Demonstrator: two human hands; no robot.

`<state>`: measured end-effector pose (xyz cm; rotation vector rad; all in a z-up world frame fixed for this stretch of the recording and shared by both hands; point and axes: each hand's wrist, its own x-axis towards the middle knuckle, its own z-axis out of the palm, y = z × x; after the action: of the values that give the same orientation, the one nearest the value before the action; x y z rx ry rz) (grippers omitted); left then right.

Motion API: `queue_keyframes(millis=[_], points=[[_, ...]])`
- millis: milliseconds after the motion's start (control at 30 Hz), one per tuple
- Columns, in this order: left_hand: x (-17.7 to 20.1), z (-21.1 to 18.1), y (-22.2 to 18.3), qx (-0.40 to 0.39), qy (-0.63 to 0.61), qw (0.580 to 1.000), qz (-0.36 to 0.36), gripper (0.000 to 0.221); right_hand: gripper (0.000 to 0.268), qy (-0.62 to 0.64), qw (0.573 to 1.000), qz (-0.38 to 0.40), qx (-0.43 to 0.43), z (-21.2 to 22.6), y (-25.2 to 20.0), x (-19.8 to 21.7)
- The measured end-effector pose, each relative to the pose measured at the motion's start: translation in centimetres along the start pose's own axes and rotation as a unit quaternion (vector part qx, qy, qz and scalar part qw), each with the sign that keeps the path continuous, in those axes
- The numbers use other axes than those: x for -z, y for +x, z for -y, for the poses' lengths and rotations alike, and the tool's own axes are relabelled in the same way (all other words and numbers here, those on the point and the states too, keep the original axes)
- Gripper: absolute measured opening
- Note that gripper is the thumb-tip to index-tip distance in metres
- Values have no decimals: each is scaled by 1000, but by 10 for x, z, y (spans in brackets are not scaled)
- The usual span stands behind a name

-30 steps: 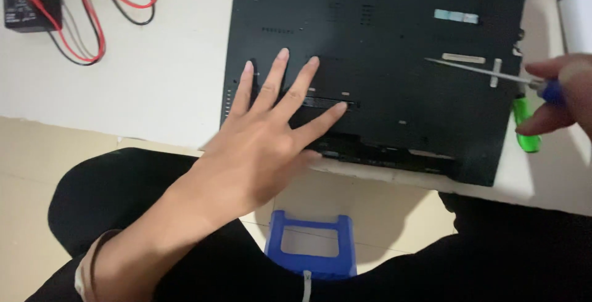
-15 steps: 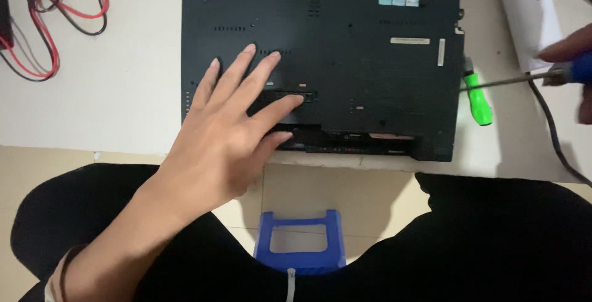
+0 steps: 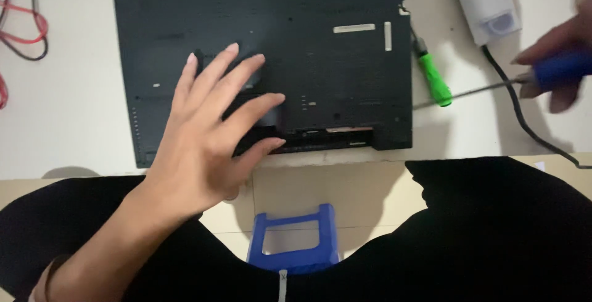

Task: The person unscrews screws from the bottom cover of a laptop using a screwdriver, swapping bits from a small bit case, then pries the cover loose and lifts it off the laptop body, setting it on the work table.

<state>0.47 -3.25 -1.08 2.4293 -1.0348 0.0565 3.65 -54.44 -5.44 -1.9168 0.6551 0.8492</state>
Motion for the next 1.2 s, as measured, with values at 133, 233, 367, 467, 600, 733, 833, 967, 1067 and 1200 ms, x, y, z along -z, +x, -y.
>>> queue_keyframes(millis=[133,233,367,467,600,733,833,967,1067,1200], points=[[-12,-9,13,-23,35,999,34,47,41,-8,986,-51,-158,10,18,-38],[-26,-13,17,-29,55,996,62,45,46,49,996,48,59,-46,-14,-13],[-42,-25,22,-34,90,994,60,54,37,-29,984,-154,81,57,-117,-117],[-50,-34,28,-53,129,990,38,55,32,-43,972,-220,74,70,-145,-138],[-57,-37,28,-63,172,983,22,65,33,-48,967,-200,149,51,-138,-134],[-60,-34,28,-76,192,978,-8,61,31,-74,966,-208,135,62,-142,-140],[-60,-33,27,-76,201,977,12,67,29,-69,956,-236,158,60,-141,-145],[-60,-32,26,-76,184,980,2,66,21,-60,955,-264,122,59,-140,-150],[-60,-33,26,-72,178,981,4,65,23,-104,953,-261,114,69,-150,-157],[-62,-32,25,-76,186,979,-8,66,21,-77,954,-252,142,78,-160,-163]])
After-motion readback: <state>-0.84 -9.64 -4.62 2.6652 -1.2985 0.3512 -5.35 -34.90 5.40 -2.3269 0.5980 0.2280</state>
